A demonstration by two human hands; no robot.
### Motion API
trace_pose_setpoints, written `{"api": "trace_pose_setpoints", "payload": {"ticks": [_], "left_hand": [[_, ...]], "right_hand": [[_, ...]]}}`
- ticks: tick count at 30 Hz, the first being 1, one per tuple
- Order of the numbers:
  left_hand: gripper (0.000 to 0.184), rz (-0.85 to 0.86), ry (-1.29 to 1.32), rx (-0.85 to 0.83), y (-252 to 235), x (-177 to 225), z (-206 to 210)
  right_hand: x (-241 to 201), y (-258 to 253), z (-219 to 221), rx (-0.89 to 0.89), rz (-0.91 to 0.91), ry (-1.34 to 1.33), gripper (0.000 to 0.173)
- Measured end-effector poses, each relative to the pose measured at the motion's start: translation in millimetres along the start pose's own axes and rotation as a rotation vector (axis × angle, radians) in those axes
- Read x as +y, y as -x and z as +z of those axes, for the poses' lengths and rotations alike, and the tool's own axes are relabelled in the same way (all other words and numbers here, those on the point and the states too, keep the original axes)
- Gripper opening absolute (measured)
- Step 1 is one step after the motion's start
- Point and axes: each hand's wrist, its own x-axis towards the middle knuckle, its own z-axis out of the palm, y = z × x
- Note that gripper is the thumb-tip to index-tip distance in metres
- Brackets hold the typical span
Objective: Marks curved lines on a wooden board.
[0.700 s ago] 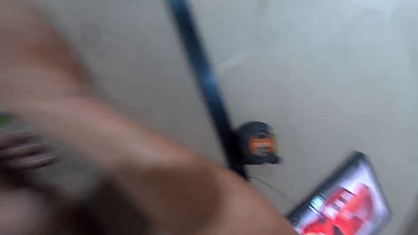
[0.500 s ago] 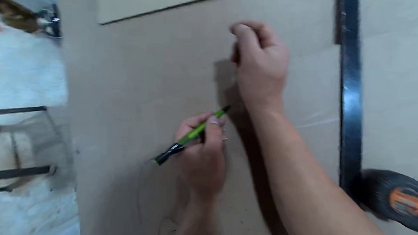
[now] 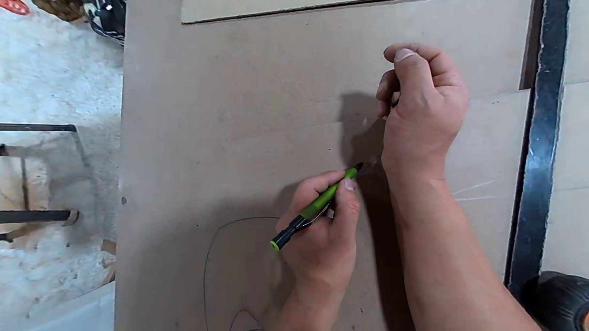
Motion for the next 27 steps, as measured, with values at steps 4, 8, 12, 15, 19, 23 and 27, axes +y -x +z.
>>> {"api": "trace_pose_setpoints", "payload": {"ticks": [4, 8, 12, 15, 19, 23, 27], "left_hand": [[0.011, -0.012, -0.002, -0.003, -3.1, 1.8, 6.0], [0.011, 0.005, -0.047, 0.002, -3.1, 3.0, 8.1], [0.012, 0.026, -0.073, -0.001, -3.2, 5.3, 8.9], [0.011, 0.026, -0.075, 0.003, -3.7, 5.2, 8.1], [0.011, -0.038, -0.092, 0.083, -5.9, 1.3, -5.5], [0.01, -0.109, -0.068, 0.191, -12.6, -7.6, -35.5], [0.009, -0.132, -0.014, 0.255, -17.2, -7.9, -39.5]], "right_hand": [[-1.0, 0.6, 0.3, 0.003, 0.0, -0.01, 0.021], [-1.6, 0.8, 0.3, -0.001, 0.003, -0.006, 0.021], [-1.2, 1.7, 0.5, -0.019, -0.006, -0.005, 0.022], [-2.3, 2.4, 0.6, -0.028, 0.004, -0.011, 0.021], [-3.0, 3.0, 0.6, -0.037, 0.011, -0.003, 0.02], [-1.9, 3.2, 0.3, -0.032, 0.008, -0.021, 0.021], [-1.8, 3.2, 0.2, -0.029, 0.013, -0.017, 0.021]]}}
